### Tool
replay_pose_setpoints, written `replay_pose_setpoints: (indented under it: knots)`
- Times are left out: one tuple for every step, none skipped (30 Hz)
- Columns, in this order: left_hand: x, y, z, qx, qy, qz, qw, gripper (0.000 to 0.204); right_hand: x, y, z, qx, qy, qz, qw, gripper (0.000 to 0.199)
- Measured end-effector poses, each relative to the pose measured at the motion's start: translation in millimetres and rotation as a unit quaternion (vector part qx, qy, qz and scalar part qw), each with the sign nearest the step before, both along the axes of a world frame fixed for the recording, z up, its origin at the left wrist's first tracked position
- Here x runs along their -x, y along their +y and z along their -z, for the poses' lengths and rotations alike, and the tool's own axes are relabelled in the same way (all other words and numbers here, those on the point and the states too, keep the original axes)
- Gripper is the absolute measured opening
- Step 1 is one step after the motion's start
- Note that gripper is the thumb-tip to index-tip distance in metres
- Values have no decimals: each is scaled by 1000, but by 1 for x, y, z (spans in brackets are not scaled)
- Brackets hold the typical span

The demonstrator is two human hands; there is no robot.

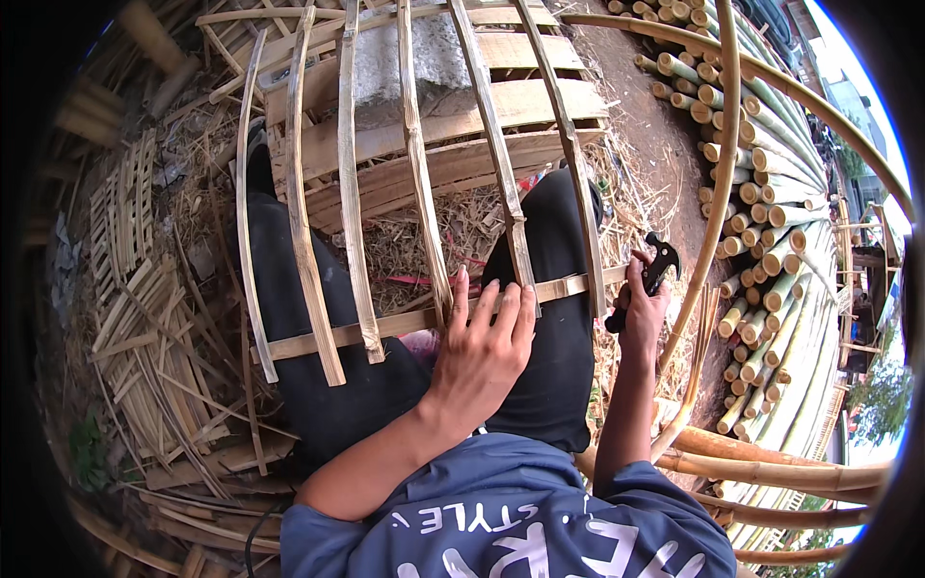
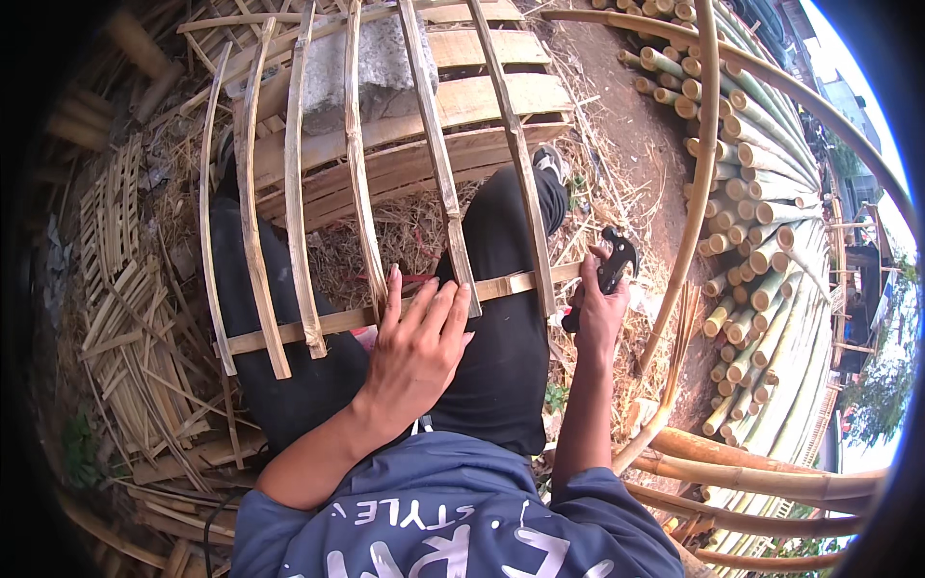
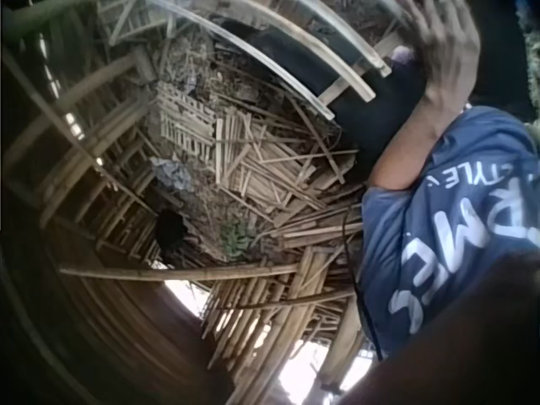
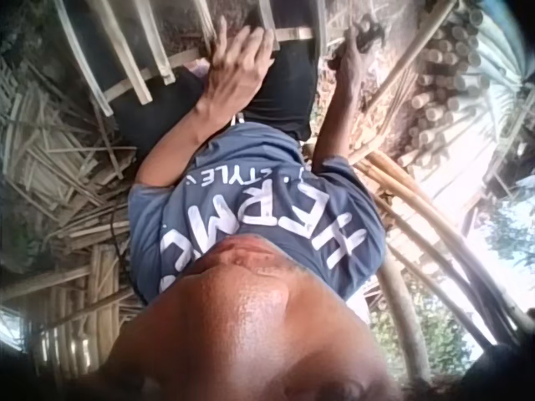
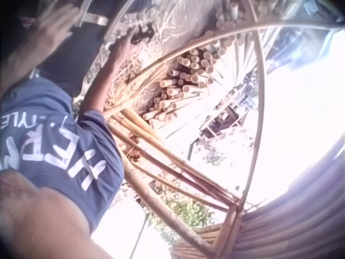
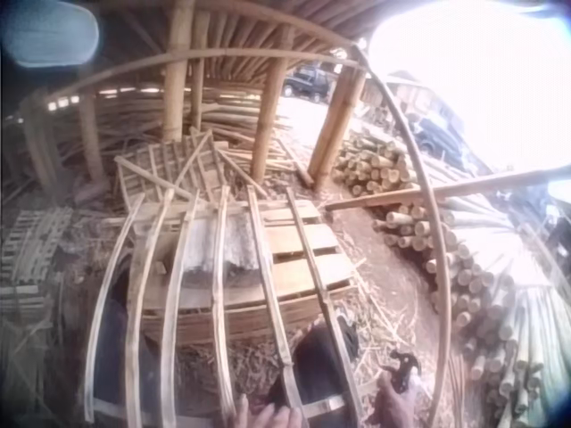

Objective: The person assembles a bamboo frame by positioning bamboo slats across a wooden base and hammering nails into them using a hammer.

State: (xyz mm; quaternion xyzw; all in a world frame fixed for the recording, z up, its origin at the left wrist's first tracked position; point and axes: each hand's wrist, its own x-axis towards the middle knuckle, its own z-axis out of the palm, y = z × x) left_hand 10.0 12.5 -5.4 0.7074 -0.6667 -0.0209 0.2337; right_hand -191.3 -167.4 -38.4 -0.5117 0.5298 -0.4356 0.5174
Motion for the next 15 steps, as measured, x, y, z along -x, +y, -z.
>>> replay_pose_setpoints:
  knots:
    - [0, 0, 0, -2, -8, 0, 1000, 59, -1, 0, 0, -1, -2, 1, 1000, 23]
    - [0, 0, 0, -2, -8, 0, 1000, 59, -1, 0, 0, -3, -5, 3, 1000, 23]
    - [0, 0, -1, -4, -8, -1, 1000, 58, -1, 0, 0, -3, -4, 2, 1000, 23]
    - [-1, 0, -1, -5, -9, -1, 1000, 58, -2, 0, 0, -5, -2, 2, 1000, 23]
    - [-1, 0, -1, -5, -9, -1, 1000, 58, -2, 0, 0, -7, -1, 2, 1000, 23]
    - [0, 0, 0, -6, -5, -1, 1000, 59, -2, 0, 0, -6, 0, 1, 1000, 23]
    - [0, 0, 1, -6, -1, -1, 1000, 59, -2, -1, 0, -8, -1, 2, 1000, 23]
    - [0, 0, 0, -6, 0, -2, 1000, 59, -1, -1, 0, -9, -1, 3, 1000, 23]
    - [0, 0, -1, -10, -5, 1, 1000, 60, -1, 0, 0, -9, 0, 2, 1000, 23]
    - [-1, 1, -2, -15, -10, 3, 1000, 60, 0, 0, 1, -11, -6, 1, 1000, 23]
    - [-1, 1, -2, -15, -10, 3, 1000, 60, 0, 0, 1, -14, -11, 0, 1000, 23]
    - [-1, 1, -2, -16, -13, 5, 1000, 61, 0, 0, 1, -14, -11, -1, 1000, 23]
    - [-1, 1, -2, -18, -16, 7, 1000, 62, 0, 1, 0, -14, -4, 3, 1000, 23]
    - [-1, 2, -2, -18, -15, 7, 1000, 62, 0, 1, 0, -15, 2, 7, 1000, 23]
    - [-1, 2, -2, -19, -20, 6, 1000, 62, 0, 1, 1, -15, 3, 6, 1000, 23]
